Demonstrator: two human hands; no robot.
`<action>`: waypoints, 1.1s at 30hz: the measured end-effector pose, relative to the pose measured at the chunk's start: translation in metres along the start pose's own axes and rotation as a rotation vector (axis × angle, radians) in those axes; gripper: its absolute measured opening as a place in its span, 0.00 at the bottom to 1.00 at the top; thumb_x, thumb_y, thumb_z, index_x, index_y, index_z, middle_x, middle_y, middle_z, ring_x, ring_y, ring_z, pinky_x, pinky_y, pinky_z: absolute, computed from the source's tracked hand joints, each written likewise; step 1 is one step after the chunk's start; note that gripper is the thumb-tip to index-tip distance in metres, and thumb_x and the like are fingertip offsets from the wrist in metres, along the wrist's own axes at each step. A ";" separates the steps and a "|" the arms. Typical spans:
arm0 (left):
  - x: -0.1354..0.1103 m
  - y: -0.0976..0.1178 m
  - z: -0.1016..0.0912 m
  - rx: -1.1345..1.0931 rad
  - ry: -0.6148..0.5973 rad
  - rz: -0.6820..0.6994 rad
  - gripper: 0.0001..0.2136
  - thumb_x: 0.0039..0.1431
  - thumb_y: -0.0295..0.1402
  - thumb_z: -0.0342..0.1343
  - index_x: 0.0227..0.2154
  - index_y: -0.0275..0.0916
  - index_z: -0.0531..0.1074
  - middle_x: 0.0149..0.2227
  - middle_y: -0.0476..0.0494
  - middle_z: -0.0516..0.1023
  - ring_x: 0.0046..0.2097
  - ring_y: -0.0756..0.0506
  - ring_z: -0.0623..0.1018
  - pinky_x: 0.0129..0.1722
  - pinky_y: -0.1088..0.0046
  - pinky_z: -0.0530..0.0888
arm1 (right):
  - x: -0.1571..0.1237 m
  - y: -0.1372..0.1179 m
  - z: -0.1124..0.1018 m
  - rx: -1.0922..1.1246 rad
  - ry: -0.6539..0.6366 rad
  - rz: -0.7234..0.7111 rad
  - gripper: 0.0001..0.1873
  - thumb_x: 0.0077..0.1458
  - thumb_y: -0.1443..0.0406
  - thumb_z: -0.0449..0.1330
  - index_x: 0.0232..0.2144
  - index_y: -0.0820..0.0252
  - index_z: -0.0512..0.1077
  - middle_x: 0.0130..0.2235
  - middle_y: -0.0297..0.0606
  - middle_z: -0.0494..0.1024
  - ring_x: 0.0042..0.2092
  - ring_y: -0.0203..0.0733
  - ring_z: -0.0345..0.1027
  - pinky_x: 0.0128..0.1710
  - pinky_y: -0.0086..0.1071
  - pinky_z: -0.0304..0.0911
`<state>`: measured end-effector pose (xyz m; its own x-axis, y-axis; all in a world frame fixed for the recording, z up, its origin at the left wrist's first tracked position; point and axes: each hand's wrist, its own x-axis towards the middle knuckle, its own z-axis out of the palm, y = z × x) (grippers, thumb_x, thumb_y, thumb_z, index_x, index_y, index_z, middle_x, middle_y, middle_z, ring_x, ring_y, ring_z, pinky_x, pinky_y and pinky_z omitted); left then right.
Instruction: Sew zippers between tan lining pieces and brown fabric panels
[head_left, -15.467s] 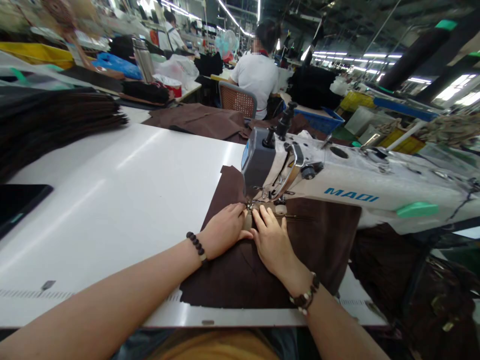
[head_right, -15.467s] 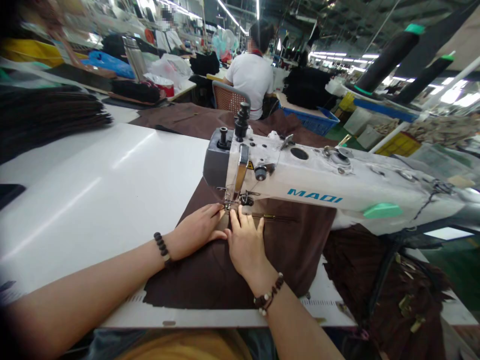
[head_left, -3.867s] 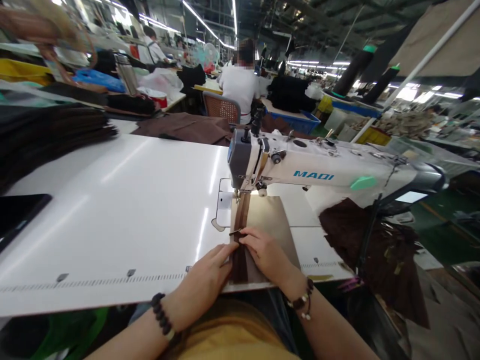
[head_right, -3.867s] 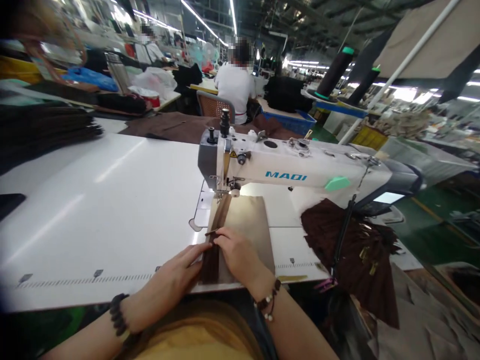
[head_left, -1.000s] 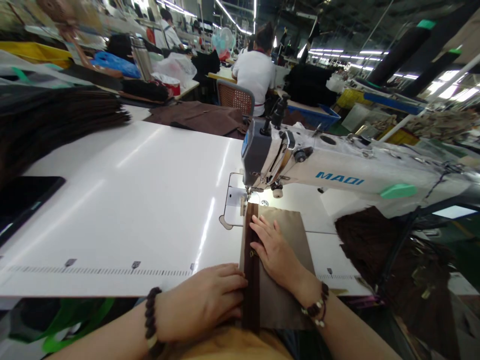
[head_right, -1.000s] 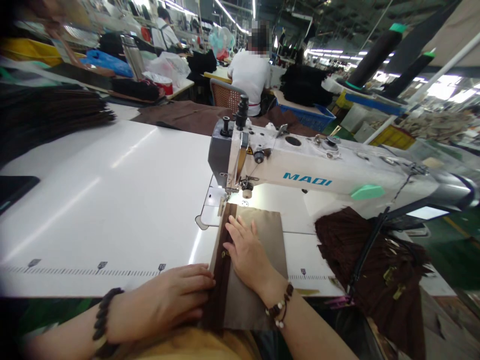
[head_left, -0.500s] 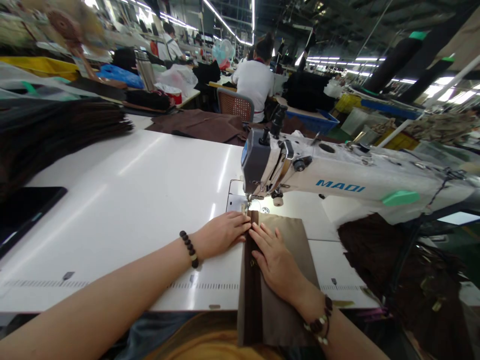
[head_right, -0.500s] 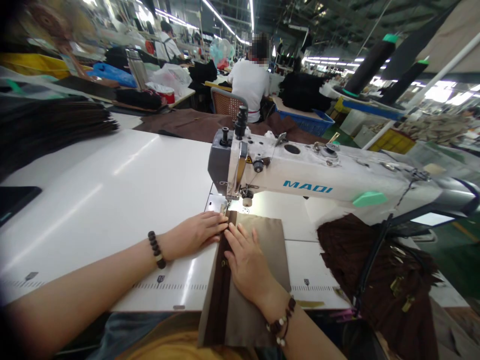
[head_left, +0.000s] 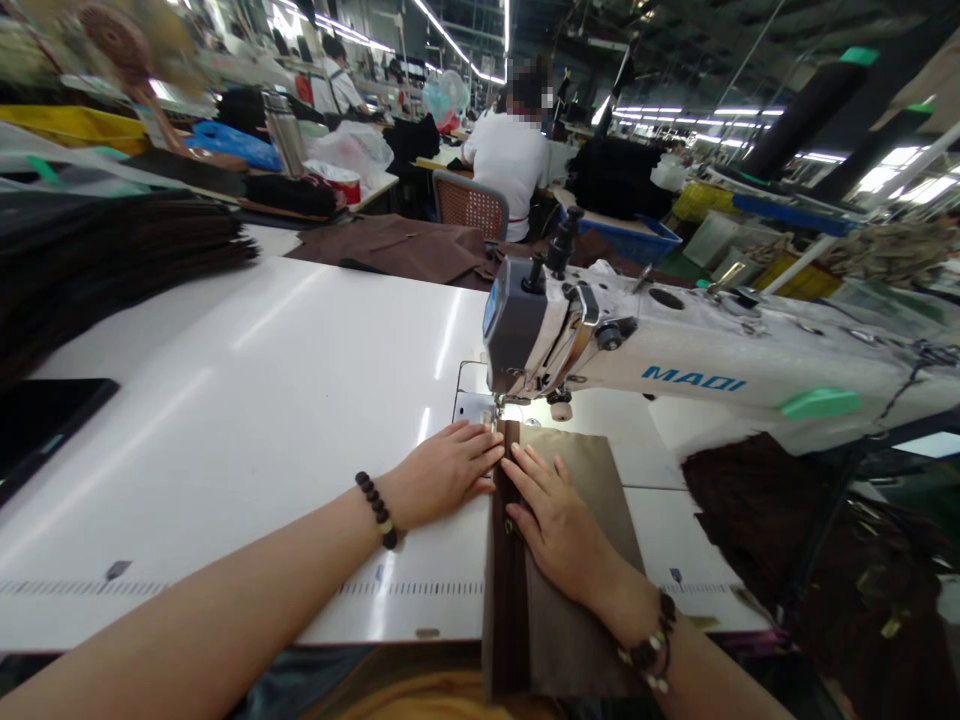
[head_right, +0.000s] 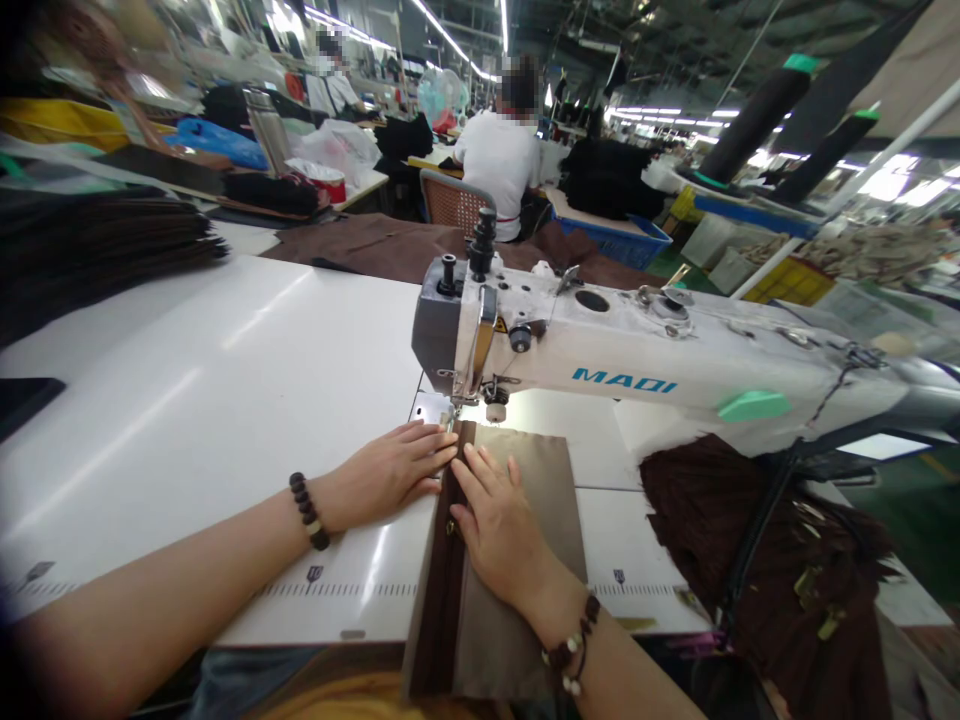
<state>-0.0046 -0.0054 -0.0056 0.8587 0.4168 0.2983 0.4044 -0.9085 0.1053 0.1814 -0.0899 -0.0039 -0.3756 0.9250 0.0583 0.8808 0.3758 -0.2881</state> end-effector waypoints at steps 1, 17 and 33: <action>0.001 0.000 0.000 0.002 -0.003 -0.005 0.16 0.62 0.37 0.48 0.49 0.33 0.65 0.51 0.39 0.68 0.53 0.41 0.66 0.54 0.61 0.63 | 0.002 0.001 -0.001 0.002 -0.004 0.001 0.24 0.60 0.67 0.45 0.58 0.62 0.55 0.62 0.36 0.50 0.63 0.43 0.40 0.59 0.54 0.43; 0.009 -0.008 0.001 0.004 -0.020 -0.074 0.18 0.60 0.38 0.51 0.49 0.33 0.64 0.50 0.38 0.67 0.53 0.41 0.65 0.55 0.62 0.62 | 0.020 0.017 -0.006 0.061 0.005 -0.040 0.24 0.58 0.68 0.48 0.58 0.61 0.56 0.61 0.41 0.53 0.62 0.43 0.42 0.60 0.52 0.42; -0.041 0.096 -0.028 -0.157 0.007 0.130 0.10 0.64 0.26 0.42 0.41 0.33 0.68 0.38 0.39 0.73 0.43 0.46 0.71 0.46 0.67 0.69 | 0.020 0.014 -0.010 0.092 0.022 -0.029 0.22 0.58 0.67 0.50 0.55 0.62 0.58 0.61 0.43 0.53 0.62 0.43 0.42 0.60 0.52 0.40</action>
<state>-0.0092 -0.1107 0.0185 0.8978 0.2964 0.3256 0.2362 -0.9483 0.2121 0.1893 -0.0655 0.0025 -0.3934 0.9151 0.0881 0.8389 0.3965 -0.3728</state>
